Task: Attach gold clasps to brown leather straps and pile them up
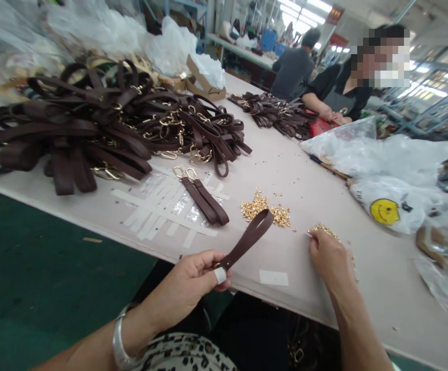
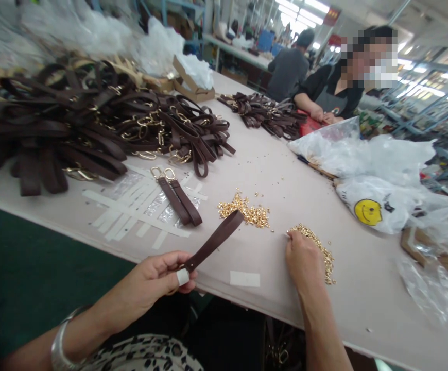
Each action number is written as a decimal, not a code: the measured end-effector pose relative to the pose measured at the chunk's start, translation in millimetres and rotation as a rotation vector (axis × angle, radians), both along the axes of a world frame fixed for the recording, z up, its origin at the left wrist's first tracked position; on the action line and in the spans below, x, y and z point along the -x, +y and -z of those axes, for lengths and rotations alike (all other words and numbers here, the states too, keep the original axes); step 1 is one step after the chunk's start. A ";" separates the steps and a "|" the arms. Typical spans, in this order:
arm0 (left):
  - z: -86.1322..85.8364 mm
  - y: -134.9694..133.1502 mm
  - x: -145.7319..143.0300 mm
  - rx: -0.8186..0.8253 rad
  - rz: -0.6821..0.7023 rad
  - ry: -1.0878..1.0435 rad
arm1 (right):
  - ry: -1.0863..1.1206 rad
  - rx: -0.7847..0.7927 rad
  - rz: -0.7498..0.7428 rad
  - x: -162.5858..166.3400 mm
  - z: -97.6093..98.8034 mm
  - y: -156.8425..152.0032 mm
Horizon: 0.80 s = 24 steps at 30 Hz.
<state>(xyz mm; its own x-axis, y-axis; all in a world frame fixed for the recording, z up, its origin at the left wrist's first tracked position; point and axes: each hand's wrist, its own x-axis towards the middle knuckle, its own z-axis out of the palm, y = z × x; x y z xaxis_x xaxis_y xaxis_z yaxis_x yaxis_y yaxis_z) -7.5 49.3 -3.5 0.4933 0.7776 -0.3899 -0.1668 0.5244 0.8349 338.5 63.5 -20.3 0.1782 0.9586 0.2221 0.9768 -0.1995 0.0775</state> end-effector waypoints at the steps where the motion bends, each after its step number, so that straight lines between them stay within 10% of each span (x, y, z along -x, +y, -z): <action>1: -0.7 0.0 -0.6 0.013 -0.008 -0.011 | -0.016 0.008 0.011 1.2 -0.9 0.6; 13: -2.2 -1.2 -8.3 0.058 -0.128 -0.058 | 0.259 -0.084 0.143 -7.0 0.0 -2.4; 19: 8.6 -3.7 -19.1 0.017 -0.151 -0.092 | 1.208 -0.272 0.030 97.2 -12.3 -42.3; 24: 13.1 -7.3 -22.7 -0.082 -0.125 -0.076 | 1.274 -0.272 -0.141 163.1 -3.8 -64.0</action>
<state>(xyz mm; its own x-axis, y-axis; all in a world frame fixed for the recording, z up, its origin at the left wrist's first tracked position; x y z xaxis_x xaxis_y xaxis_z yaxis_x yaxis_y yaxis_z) 15.2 42.1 -16.5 0.4163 0.8626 -0.2875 -0.2909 0.4259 0.8567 175.4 -0.6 -16.5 0.3075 0.9377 0.1615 0.3477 0.0473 -0.9364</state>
